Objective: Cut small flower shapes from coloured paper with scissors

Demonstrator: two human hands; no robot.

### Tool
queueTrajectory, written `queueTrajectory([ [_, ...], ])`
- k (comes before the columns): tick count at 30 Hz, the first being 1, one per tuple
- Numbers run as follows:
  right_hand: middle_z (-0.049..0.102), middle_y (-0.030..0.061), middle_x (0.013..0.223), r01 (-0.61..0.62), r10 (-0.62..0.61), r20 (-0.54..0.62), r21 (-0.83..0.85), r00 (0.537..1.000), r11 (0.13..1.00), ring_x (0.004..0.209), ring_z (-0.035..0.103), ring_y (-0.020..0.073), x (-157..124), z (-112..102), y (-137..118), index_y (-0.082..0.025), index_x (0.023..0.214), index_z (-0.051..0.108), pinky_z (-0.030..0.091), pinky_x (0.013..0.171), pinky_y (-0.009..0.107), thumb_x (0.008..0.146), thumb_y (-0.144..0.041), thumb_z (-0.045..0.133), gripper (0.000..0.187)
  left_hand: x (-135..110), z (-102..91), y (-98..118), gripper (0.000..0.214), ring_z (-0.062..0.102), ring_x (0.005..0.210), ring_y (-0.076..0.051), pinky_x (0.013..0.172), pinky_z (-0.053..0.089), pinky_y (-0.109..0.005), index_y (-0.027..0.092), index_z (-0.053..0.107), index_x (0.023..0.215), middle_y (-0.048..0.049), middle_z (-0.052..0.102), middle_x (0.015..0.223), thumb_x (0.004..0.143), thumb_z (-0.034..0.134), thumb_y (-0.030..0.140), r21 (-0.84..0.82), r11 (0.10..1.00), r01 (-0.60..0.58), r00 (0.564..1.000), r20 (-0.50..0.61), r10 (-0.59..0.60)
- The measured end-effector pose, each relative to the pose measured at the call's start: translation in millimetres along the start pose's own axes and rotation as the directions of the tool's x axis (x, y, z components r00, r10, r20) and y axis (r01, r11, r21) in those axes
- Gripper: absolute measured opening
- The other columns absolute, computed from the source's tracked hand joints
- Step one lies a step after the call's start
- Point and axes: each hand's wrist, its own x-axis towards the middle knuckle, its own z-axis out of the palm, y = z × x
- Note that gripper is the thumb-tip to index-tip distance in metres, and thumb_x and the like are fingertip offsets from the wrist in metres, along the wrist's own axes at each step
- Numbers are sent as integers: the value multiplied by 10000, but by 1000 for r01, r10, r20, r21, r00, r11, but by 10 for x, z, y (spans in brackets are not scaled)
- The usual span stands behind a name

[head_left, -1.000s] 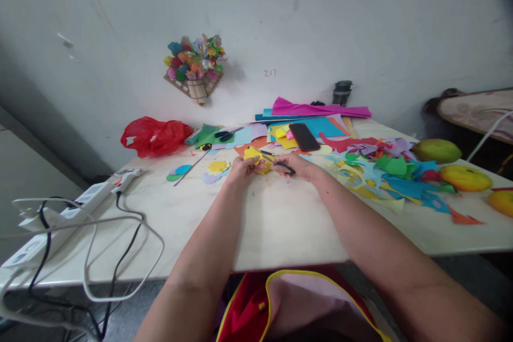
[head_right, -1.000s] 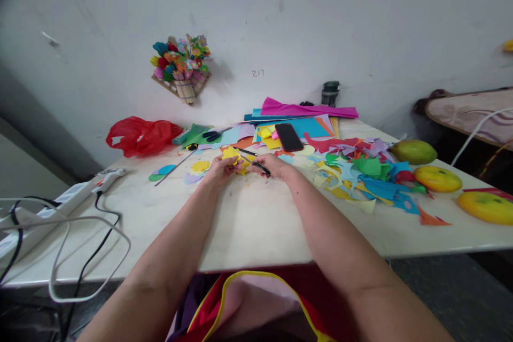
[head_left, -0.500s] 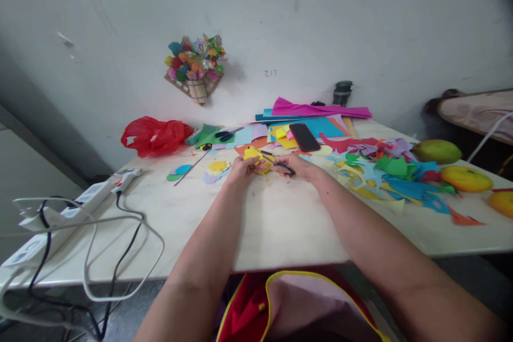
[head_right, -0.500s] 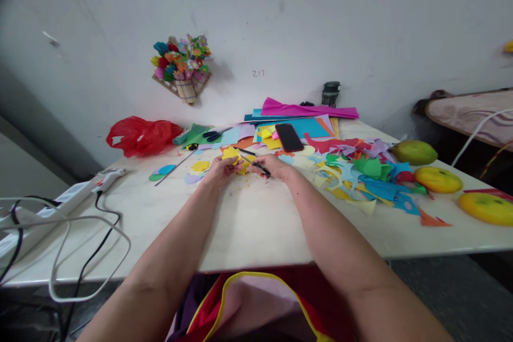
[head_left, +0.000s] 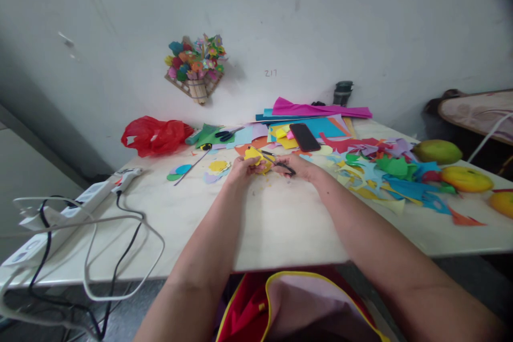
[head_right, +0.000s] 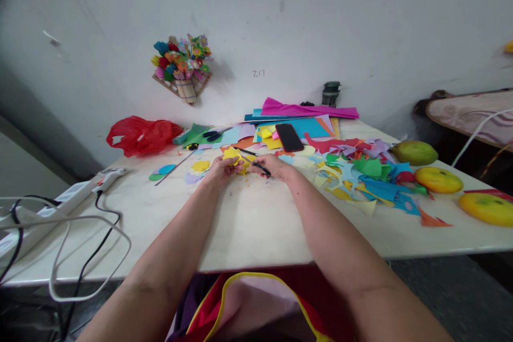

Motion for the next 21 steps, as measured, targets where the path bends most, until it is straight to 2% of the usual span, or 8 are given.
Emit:
queueTrajectory([
  [5,504,-21,494,10,-10,-19,13,1000,1000,406,386,70,5,-1,15,-159,661,592,267,373,217,695,-435,708,302,-3,8,12,131,663,533,-154,561,554,-258,89,654,774,-105,721,700,675,726,136,-2,1000,19,1000,-16,-19],
  [11,482,-36,481,31,-32,28,19,999,999,421,394,73,12,-12,22,-152,650,598,290,387,214,662,-398,731,280,-30,30,45,72,661,539,-165,559,550,-270,73,662,756,-131,722,704,732,630,132,-18,999,28,999,-35,-29],
  [16,524,-21,499,-12,12,-15,-1,1000,1000,393,396,70,7,-4,18,-153,684,606,277,371,220,717,-434,715,303,-18,13,33,83,658,540,-159,574,554,-269,72,678,754,-120,717,694,720,642,140,-12,1000,8,1000,-30,-8],
  [21,522,-34,497,5,-5,3,-17,1000,1000,372,403,64,9,-13,53,-158,733,591,295,361,208,754,-465,699,326,3,-12,8,115,664,548,-154,558,552,-249,82,681,780,-102,721,704,682,696,140,-20,1000,-9,1000,-27,8],
])
